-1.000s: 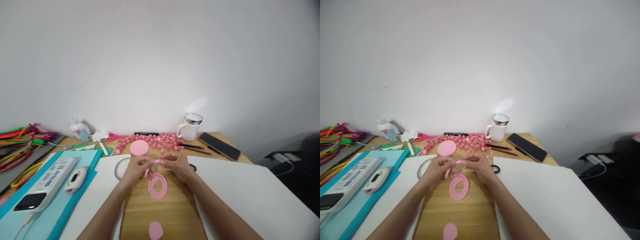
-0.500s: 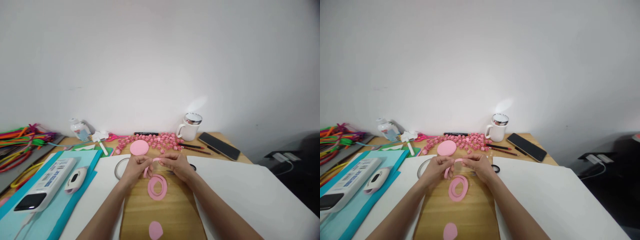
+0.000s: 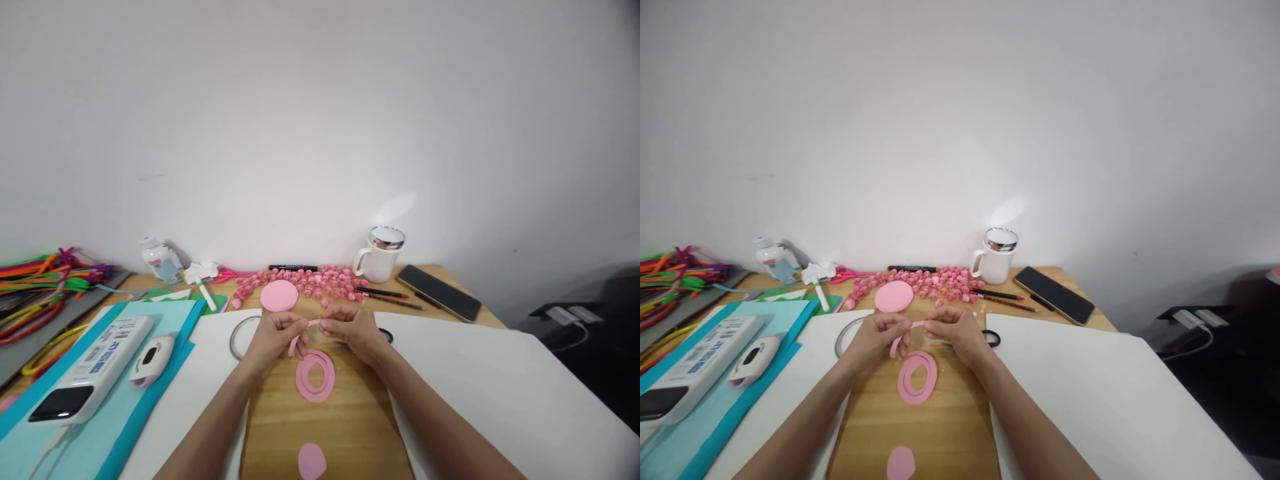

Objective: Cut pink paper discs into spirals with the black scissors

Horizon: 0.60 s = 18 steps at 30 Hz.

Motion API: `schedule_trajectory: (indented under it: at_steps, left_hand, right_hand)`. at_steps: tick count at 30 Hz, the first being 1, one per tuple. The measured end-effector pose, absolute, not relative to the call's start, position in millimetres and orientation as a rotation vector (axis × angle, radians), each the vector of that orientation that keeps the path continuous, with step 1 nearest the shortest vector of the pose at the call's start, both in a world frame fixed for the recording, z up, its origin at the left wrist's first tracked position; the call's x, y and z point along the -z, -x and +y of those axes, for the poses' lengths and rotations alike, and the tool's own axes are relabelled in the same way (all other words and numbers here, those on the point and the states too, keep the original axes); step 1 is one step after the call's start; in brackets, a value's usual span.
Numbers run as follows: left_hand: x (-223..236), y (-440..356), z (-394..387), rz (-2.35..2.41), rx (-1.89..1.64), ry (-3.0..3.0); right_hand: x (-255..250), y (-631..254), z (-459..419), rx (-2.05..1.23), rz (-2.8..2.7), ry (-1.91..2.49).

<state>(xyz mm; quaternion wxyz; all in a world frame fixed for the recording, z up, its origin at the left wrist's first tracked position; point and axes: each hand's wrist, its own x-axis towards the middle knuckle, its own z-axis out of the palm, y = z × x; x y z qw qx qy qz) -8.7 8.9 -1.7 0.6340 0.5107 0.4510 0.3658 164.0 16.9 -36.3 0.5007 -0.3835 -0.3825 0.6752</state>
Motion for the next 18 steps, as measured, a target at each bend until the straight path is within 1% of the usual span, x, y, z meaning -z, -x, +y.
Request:
schedule_trajectory:
  at_steps: [7, 18]
  left_hand:
    - [3.0, 9.0, 9.5, 1.015, -0.836, -1.171]
    - [3.2, 8.9, 10.0, 1.036, -0.859, -1.173]
  right_hand:
    - [34.2, -163.1, 15.8, -1.587, -0.955, 0.945]
    - [39.7, -163.8, 18.9, -1.642, -0.91, 0.872]
